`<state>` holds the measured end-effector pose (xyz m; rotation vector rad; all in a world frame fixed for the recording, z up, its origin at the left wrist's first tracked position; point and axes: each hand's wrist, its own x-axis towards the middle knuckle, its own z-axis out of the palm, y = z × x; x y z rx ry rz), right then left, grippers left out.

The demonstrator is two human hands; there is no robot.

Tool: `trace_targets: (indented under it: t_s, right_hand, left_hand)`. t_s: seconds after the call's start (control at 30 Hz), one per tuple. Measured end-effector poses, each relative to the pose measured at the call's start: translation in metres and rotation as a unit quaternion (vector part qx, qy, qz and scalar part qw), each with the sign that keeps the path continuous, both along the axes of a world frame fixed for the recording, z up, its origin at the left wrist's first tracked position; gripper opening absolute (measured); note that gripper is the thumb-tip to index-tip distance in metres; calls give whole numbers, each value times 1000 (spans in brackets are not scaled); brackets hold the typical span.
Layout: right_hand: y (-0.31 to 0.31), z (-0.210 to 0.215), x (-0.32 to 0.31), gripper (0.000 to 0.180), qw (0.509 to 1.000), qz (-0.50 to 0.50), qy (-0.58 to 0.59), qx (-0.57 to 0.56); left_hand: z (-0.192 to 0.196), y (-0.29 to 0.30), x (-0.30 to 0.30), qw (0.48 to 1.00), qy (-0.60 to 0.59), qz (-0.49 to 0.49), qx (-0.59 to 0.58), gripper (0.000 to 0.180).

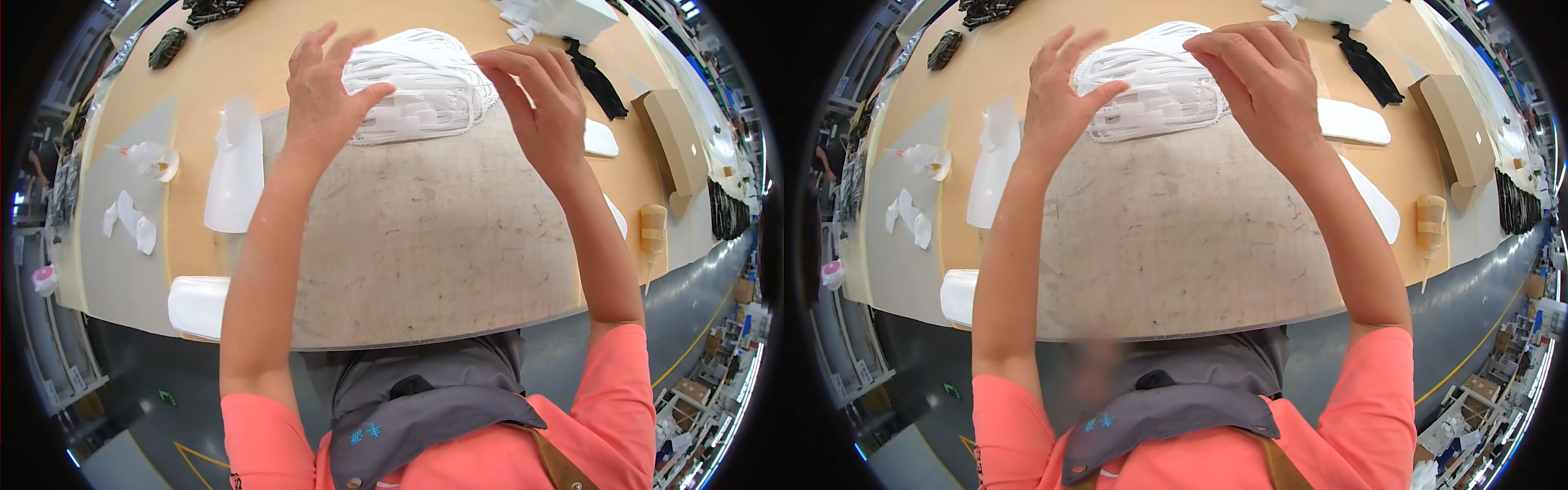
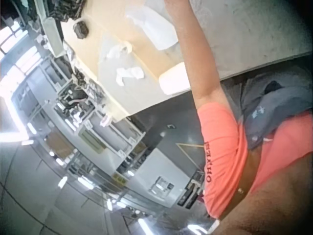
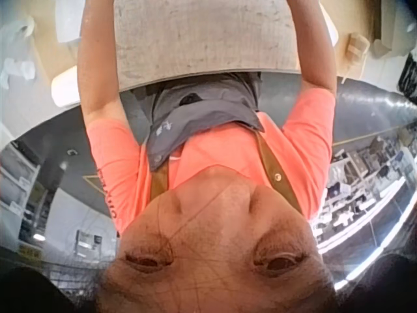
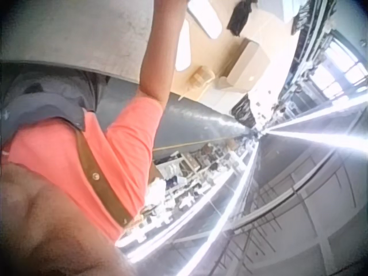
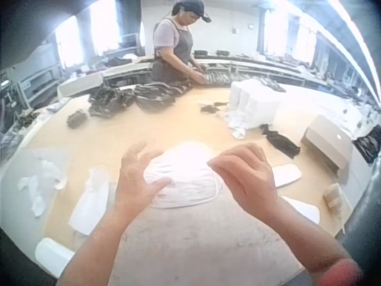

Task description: Applying adhesive to component frames and layering fabric/leather pieces onto them on a workbench.

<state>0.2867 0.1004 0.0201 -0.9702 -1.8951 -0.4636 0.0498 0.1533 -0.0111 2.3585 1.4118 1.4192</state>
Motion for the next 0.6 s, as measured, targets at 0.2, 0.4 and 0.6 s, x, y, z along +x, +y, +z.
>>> trace_targets:
  t_s: [0.2, 0.4, 0.6]
  right_hand:
    - [-63, 15, 7, 18, 991, 33, 88, -95]
    - [-162, -6, 24, 19, 800, 14, 373, -470]
    - [-223, -47, 30, 17, 664, -28, 429, -611]
  left_hand:
    - [41, -55, -41, 951, -35, -119, -284, 16]
    - [14, -150, -62, 850, -224, -144, -454, 13]
    - [-14, -213, -66, 749, -247, -131, -602, 16]
